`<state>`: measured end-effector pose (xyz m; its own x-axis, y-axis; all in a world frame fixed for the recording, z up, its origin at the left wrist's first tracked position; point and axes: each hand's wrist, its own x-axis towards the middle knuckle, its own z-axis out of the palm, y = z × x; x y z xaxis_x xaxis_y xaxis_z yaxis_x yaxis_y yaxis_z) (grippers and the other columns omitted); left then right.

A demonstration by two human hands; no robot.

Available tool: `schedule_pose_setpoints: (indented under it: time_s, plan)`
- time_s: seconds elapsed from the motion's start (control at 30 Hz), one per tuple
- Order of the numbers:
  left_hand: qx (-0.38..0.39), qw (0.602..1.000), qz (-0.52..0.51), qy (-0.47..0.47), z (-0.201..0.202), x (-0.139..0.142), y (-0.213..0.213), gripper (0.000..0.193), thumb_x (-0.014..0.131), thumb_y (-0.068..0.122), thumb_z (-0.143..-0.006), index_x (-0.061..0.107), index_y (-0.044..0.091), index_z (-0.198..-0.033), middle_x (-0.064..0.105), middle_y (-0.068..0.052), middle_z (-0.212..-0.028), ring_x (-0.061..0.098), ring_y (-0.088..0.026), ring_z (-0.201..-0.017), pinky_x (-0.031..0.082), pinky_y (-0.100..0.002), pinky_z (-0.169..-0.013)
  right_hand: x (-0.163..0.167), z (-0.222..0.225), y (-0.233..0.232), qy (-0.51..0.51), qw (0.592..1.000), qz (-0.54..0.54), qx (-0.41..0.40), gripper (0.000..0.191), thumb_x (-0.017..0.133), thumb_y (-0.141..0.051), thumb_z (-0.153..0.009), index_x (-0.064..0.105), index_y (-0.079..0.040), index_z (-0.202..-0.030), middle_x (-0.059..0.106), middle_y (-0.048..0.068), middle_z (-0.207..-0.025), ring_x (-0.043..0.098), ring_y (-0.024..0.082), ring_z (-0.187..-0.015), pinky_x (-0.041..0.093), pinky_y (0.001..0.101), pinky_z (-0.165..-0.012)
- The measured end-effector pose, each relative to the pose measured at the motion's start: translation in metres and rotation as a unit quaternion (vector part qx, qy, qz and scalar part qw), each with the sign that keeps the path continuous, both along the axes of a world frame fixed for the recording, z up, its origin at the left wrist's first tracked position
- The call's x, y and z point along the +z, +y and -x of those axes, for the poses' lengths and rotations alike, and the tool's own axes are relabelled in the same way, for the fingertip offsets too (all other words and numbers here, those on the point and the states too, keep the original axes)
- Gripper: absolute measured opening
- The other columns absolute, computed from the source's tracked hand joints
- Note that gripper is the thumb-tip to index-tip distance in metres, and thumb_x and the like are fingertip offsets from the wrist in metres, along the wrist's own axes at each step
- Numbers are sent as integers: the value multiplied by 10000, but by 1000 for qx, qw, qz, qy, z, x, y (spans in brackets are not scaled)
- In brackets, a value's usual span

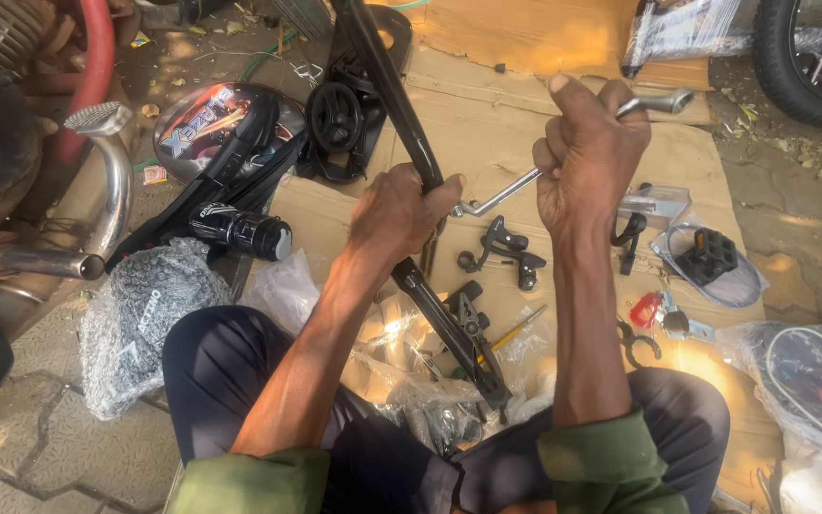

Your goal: The person sits on the ground and assembles a bicycle handlebar, attaching the stem and brake lever assembly to the bar and tightening bolts with wrenches. They unwrap plastic packaging from parts, fit a grip onto the bar end, and use a hex key on the stem clamp bolts.

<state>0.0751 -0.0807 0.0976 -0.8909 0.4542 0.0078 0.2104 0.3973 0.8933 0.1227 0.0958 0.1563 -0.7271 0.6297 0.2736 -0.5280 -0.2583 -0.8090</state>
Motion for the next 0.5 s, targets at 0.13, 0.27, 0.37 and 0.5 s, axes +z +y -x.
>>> schedule_pose_setpoints:
  time_s: [0.13, 0.27, 0.37, 0.5]
  plan:
    - [-47, 964, -114, -235, -22, -14, 19, 407, 641, 509, -878, 759, 120, -850, 653, -43, -624, 609, -147, -476, 537, -327, -437, 10, 2, -13, -89, 961, -260, -1, 521, 807, -132, -932, 344, -159, -694, 335, -66, -568, 273, 49, -431, 201, 266, -346]
    - [-42, 968, -111, -221, -36, -27, 30, 411, 673, 476, -879, 793, 84, -842, 639, -6, -594, 585, -112, -469, 513, -319, -431, 2, -16, -1, -61, 988, -107, 90, 413, 599, -389, -1088, 398, -132, -836, 331, -29, -586, 277, 60, -448, 210, 253, -373]
    - [-21, 974, -126, -186, -24, -23, 37, 449, 638, 445, -912, 779, 38, -784, 588, -23, -531, 572, -124, -440, 508, -343, -415, -6, -29, 18, 12, 991, -111, 79, 413, 536, -485, -1138, 419, -119, -989, 345, 0, -623, 274, 74, -487, 222, 252, -407]
    - [-28, 996, -40, -79, -10, 0, 37, 417, 633, 436, -896, 796, 71, -777, 583, -58, -500, 577, -152, -415, 488, -376, -452, -5, -31, 25, 43, 997, -66, 16, 514, 551, -578, -1090, 461, -73, -1062, 359, 16, -650, 299, 106, -523, 250, 284, -463]
